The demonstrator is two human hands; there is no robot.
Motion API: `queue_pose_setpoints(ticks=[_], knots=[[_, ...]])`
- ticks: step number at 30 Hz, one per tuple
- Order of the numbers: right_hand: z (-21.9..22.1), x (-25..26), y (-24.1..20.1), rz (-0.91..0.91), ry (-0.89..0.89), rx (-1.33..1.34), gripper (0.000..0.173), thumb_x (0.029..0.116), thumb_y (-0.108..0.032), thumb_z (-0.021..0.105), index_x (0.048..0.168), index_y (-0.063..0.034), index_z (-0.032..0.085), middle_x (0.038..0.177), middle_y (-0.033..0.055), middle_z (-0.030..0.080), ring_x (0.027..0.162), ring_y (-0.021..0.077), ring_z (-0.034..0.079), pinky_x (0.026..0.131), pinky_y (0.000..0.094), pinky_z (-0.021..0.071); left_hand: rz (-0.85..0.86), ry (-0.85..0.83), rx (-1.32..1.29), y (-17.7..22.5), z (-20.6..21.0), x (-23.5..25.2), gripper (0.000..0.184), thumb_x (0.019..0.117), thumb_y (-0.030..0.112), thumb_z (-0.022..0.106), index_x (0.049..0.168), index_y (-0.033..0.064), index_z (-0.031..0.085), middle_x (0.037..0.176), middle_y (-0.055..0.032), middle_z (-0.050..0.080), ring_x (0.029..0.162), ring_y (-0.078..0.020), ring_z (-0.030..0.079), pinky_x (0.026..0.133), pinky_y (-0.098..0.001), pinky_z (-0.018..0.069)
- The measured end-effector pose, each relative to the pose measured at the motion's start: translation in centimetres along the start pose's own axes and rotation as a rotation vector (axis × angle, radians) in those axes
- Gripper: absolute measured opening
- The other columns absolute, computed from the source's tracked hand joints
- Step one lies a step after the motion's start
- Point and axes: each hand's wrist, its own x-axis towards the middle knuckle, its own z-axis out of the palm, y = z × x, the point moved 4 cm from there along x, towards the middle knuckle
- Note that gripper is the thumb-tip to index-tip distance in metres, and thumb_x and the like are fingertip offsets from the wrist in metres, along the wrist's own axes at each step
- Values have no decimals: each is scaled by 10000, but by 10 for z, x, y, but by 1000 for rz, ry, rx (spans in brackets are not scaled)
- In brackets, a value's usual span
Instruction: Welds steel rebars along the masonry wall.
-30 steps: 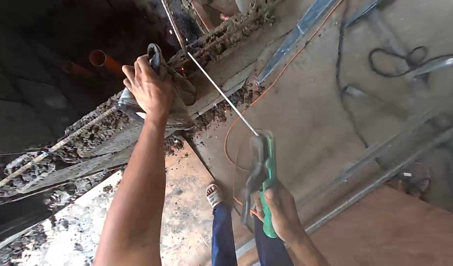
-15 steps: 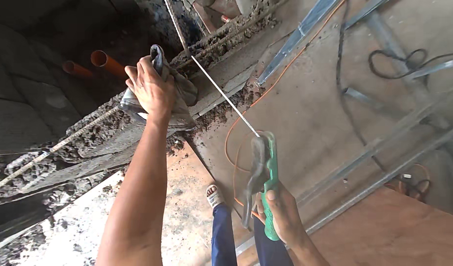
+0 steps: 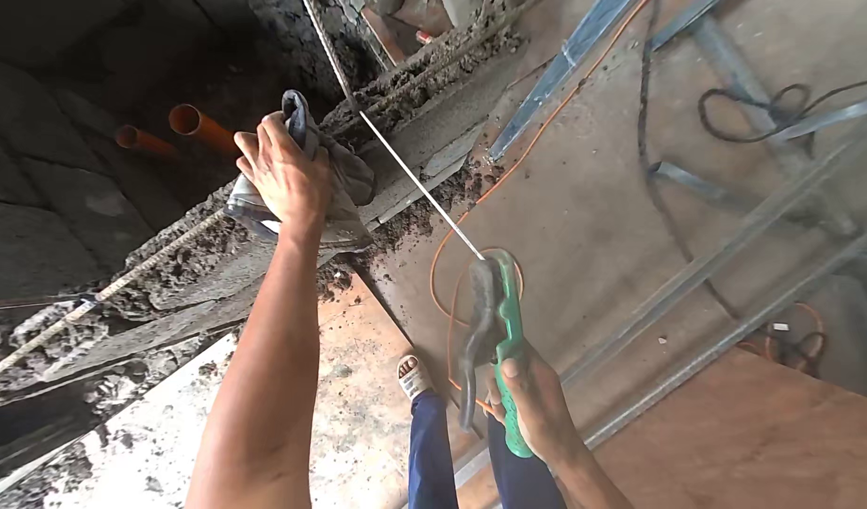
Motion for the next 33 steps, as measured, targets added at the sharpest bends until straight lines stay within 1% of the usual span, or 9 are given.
queue_pose_setpoints(ticks=[2,4,5,8,13,16,26,30,33], knots=[[1,-1,0,-4,0,16,634,967,-672,519,1160,-69,565,623,5,547,469,146,560,422,321,532,0,-2,-4,1,-1,1,584,834,385,705,1345,134,574,1292,-84,663,1288,-346,536,1005,-564,413],[2,-3,0,-5,-4,15,631,964,-672,522,1166,-76,566,631,4,548,473,143,559,419,313,527,0,1,1,0,-2,1,582,831,385,703,1341,134,577,1287,-82,666,1283,-340,541,1002,-558,415],[3,-3,1,-2,1,5,644,962,-676,520,1183,-73,570,635,6,554,474,143,561,418,313,527,1,-1,4,0,-1,0,583,829,388,703,1340,137,578,1285,-82,666,1282,-338,542,999,-560,416],[5,-1,3,-3,6,-5,663,961,-687,509,1186,-66,564,635,9,561,469,147,566,414,321,533,2,-1,3,1,-1,0,586,829,387,706,1341,135,578,1292,-93,661,1281,-341,542,998,-573,416],[10,-2,4,1,29,-51,704,947,-723,492,1179,-63,573,633,-7,574,464,135,568,410,318,532,3,4,1,1,-1,-2,588,820,378,701,1343,135,585,1302,-83,665,1300,-340,535,1012,-572,413],[10,-4,7,-12,21,-24,679,953,-709,494,1146,-62,565,630,-11,566,468,133,569,415,313,535,6,5,5,1,-3,-1,595,818,376,702,1349,136,584,1306,-83,664,1310,-340,531,1016,-580,408],[8,-7,9,-40,22,-61,653,967,-700,483,1144,-79,578,636,-14,574,470,127,571,409,312,531,2,17,15,2,0,-3,590,820,394,694,1345,150,582,1306,-72,663,1297,-324,536,1006,-566,409],[8,-9,2,-38,27,-60,662,967,-696,489,1158,-68,577,632,-12,572,465,125,565,408,308,529,10,22,15,2,-2,-1,580,821,392,694,1333,143,583,1290,-78,668,1292,-332,539,998,-568,413],[9,-12,-3,-48,35,-69,640,974,-688,483,1133,-76,580,630,-16,562,467,121,561,407,300,522,11,23,17,0,0,-2,582,817,389,699,1334,147,583,1286,-76,670,1289,-331,543,1000,-571,414]])
